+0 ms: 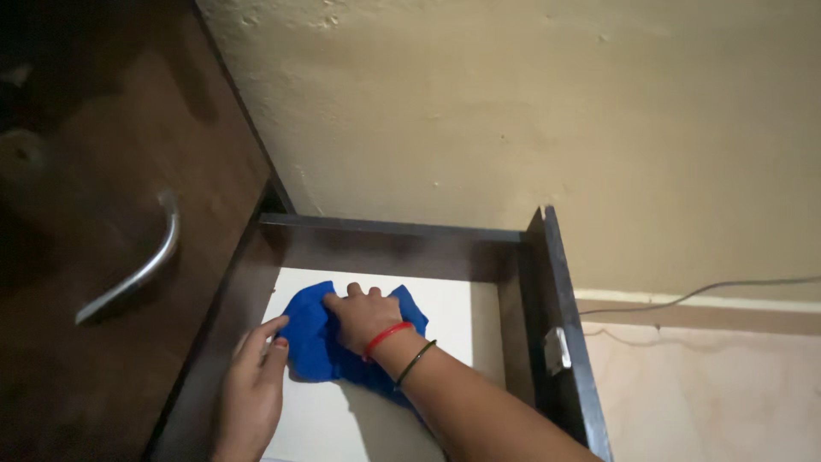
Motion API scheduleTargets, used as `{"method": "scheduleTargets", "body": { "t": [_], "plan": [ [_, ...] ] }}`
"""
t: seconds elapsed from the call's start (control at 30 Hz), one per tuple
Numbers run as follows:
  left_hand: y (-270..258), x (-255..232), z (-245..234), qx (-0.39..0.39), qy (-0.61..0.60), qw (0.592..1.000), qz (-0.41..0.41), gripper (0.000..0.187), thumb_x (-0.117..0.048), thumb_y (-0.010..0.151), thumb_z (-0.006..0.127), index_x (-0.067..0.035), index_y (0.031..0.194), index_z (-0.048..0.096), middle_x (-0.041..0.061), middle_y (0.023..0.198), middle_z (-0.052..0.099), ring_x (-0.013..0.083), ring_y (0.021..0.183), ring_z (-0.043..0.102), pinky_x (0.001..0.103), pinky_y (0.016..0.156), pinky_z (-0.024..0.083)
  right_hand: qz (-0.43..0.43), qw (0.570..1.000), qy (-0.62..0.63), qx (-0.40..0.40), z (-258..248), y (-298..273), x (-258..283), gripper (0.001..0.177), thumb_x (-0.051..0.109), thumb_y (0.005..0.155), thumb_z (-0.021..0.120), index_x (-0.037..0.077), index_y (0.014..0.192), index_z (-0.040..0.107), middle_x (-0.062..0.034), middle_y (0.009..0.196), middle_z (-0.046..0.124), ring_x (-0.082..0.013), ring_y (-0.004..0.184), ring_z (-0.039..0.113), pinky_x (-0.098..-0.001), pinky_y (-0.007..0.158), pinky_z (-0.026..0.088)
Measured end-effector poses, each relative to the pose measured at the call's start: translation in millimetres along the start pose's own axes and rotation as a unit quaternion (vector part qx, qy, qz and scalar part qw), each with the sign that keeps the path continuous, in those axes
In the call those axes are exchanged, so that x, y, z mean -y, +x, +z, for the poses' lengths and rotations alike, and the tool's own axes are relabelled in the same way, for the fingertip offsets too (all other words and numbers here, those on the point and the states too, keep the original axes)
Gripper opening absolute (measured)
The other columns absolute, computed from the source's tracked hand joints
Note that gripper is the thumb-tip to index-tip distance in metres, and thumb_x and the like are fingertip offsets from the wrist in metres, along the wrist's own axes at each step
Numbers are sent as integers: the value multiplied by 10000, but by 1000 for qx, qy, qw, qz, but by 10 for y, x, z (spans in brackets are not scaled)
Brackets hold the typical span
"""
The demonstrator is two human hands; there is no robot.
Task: The person removes various stationery items from an open drawer, places them on the desk, wipes the drawer interior with a blue cloth, and then returns the items into the drawer. Items handled include a marker set, scissors, a plastic bag, a rolled paper, small containers, and pencil cases.
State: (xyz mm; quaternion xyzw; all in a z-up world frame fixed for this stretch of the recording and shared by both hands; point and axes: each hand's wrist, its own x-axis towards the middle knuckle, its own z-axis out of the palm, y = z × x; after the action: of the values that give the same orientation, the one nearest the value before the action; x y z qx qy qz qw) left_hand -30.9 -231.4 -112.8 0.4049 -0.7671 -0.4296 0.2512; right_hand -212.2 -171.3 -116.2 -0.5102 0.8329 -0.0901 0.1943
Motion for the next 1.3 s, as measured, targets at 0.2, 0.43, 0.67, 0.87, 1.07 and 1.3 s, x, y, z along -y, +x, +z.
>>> {"method": "scheduleTargets", "body": {
  "t": [0.2,0.43,0.67,0.87,1.07,1.3],
  "plan": [
    [73,37,76,-37,4,998,41,363,-164,977,535,-87,1315,641,122,1180,676,233,967,656,344,867,503,17,994,30,-106,-134,46,-83,581,153,982,565,329,1524,451,-184,1371,549,-373,1116,675,-490,884,575],
    [30,248,58,-51,-35,998,33,339,-109,949,542,-84,1255,687,128,1217,685,236,1080,649,349,890,497,42,998,45,-16,-389,108,139,673,450,953,624,397,1554,327,-182,1517,375,-439,1393,358,-695,1050,341],
    [1,656,-12,0,10,1000,-10,328,-102,876,645,-119,1195,719,59,1157,758,185,1059,699,324,831,544,2,1000,-17,-3,-309,114,180,684,378,902,663,368,1528,387,-161,1535,370,-415,1416,320,-658,1068,281],
    [12,708,-117,-50,-52,997,-24,273,-92,923,609,-100,1167,732,85,1059,794,176,963,757,302,756,587,-107,991,-80,-26,237,-313,601,370,241,900,661,109,1246,641,-173,1208,610,-367,1202,552,-537,1001,399],
    [-107,408,-233,-38,-69,997,-8,265,-78,953,577,-77,1181,712,93,1107,779,175,1012,731,299,804,561,-115,982,5,151,846,-717,652,227,228,978,573,99,1116,697,-168,1082,724,-374,971,724,-542,783,569],
    [-113,380,-230,-27,-60,998,-15,278,-68,943,571,-79,1192,695,59,1149,766,170,999,731,307,797,551,-42,992,46,106,695,-743,557,279,183,849,651,113,1119,661,-182,1022,717,-380,943,716,-498,821,560]
  ]
}}
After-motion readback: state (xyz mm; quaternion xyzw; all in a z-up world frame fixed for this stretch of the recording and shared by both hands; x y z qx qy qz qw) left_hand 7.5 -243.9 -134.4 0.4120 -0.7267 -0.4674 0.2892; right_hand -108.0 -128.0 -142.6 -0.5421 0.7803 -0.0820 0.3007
